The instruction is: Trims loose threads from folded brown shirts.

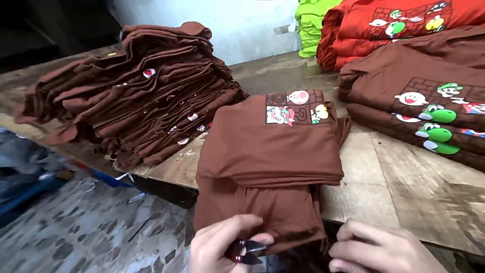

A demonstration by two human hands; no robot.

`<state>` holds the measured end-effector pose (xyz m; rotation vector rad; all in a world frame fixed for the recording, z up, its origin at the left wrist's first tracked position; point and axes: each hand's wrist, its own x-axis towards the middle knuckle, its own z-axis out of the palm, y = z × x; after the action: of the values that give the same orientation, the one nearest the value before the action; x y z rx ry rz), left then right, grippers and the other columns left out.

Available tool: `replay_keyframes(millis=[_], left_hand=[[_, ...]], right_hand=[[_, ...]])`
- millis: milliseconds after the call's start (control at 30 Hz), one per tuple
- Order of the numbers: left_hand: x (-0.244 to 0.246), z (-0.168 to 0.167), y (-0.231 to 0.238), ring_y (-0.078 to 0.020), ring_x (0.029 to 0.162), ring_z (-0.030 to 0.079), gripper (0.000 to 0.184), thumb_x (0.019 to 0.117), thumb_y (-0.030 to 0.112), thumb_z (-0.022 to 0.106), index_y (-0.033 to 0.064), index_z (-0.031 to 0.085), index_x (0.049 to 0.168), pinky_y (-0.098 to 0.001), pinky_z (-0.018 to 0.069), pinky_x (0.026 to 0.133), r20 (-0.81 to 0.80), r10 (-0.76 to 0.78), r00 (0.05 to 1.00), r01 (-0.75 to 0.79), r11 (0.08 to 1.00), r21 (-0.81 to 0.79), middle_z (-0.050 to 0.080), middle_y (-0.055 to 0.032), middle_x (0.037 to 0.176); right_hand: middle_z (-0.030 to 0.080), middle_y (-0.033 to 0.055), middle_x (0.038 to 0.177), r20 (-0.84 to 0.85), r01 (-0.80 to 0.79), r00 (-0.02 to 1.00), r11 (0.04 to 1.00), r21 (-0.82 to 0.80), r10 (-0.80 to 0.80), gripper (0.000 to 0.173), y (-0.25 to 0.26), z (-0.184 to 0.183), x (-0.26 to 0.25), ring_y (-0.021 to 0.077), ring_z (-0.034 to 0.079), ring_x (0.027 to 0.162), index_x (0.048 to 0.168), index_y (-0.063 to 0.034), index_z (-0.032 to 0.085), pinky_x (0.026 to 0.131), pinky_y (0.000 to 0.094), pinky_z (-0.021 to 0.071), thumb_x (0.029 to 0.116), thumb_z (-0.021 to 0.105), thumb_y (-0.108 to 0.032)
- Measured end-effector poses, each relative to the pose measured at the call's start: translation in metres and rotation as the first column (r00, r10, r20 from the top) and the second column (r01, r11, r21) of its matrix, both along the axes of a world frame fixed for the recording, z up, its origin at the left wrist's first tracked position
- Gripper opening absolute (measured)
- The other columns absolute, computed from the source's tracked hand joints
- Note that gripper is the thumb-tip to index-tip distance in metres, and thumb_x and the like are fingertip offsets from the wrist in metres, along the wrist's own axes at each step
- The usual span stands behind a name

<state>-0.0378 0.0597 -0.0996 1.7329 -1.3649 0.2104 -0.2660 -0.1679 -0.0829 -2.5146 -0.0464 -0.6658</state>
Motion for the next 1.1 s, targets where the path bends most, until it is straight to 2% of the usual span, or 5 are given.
replay_keyframes(millis=[167, 333, 767, 967, 1100], left_hand=[[-0.033, 0.035, -0.035, -0.0059, 0.092, 0.065, 0.047, 0.0976, 0.032, 0.071, 0.0029, 0.061, 0.134, -0.0237, 0.0576, 0.078, -0.08, 0.018, 0.997, -0.015, 0.999, 0.035, 0.069, -0.0052, 0.112], [-0.03, 0.031, -0.055, -0.0143, 0.104, 0.065, 0.026, 0.1026, 0.021, 0.059, 0.0252, 0.071, 0.125, -0.0427, 0.0478, 0.09, 0.336, 0.064, 0.94, -0.082, 0.996, 0.04, 0.071, 0.0025, 0.115], [-0.017, 0.015, -0.048, -0.0115, 0.088, 0.064, 0.015, 0.089, 0.016, 0.07, 0.0198, 0.076, 0.102, -0.0343, 0.0493, 0.079, 0.214, -0.074, 0.974, 0.06, 0.995, 0.075, 0.069, 0.0029, 0.091], [-0.027, 0.031, -0.048, -0.0154, 0.11, 0.06, 0.043, 0.0981, 0.037, 0.068, 0.0204, 0.064, 0.138, -0.0378, 0.0491, 0.092, 0.178, -0.037, 0.983, 0.017, 0.994, 0.109, 0.064, -0.0053, 0.122], [-0.029, 0.026, -0.047, -0.0147, 0.096, 0.062, 0.026, 0.0999, 0.018, 0.063, 0.0272, 0.073, 0.123, -0.0385, 0.0446, 0.082, 0.428, 0.071, 0.901, -0.093, 0.995, 0.03, 0.071, 0.0004, 0.112]], right_hand=[[0.065, 0.0064, 0.09, 0.265, 0.203, 0.923, 0.94, 0.276, -0.277, 0.036, 0.019, -0.007, 0.026, 0.0053, 0.058, 0.073, 0.092, -0.0077, 0.072, 0.059, 0.0195, 0.0479, 0.0953, 0.072, -0.044], [0.065, 0.0079, 0.107, 0.2, 0.232, 0.916, 0.866, 0.444, -0.348, 0.021, 0.03, -0.033, 0.042, 0.0058, 0.061, 0.089, 0.097, -0.0086, 0.075, 0.07, 0.019, 0.052, 0.0989, 0.069, -0.028], [0.062, 0.0053, 0.105, 0.08, 0.157, 0.944, 0.649, 0.744, -0.321, 0.023, 0.037, -0.023, 0.047, 0.009, 0.061, 0.093, 0.104, -0.0067, 0.074, 0.074, 0.0235, 0.0528, 0.1031, 0.06, -0.025], [0.063, 0.0089, 0.11, 0.081, 0.172, 0.93, 0.62, 0.766, -0.358, 0.024, 0.044, -0.02, 0.054, 0.0112, 0.064, 0.095, 0.108, -0.0062, 0.076, 0.077, 0.024, 0.0563, 0.0892, 0.079, -0.021], [0.065, 0.0103, 0.109, 0.154, 0.171, 0.884, 0.611, 0.773, -0.442, 0.019, 0.054, -0.022, 0.067, 0.01, 0.066, 0.095, 0.094, -0.0069, 0.078, 0.076, 0.0213, 0.0591, 0.0788, 0.086, -0.014]])
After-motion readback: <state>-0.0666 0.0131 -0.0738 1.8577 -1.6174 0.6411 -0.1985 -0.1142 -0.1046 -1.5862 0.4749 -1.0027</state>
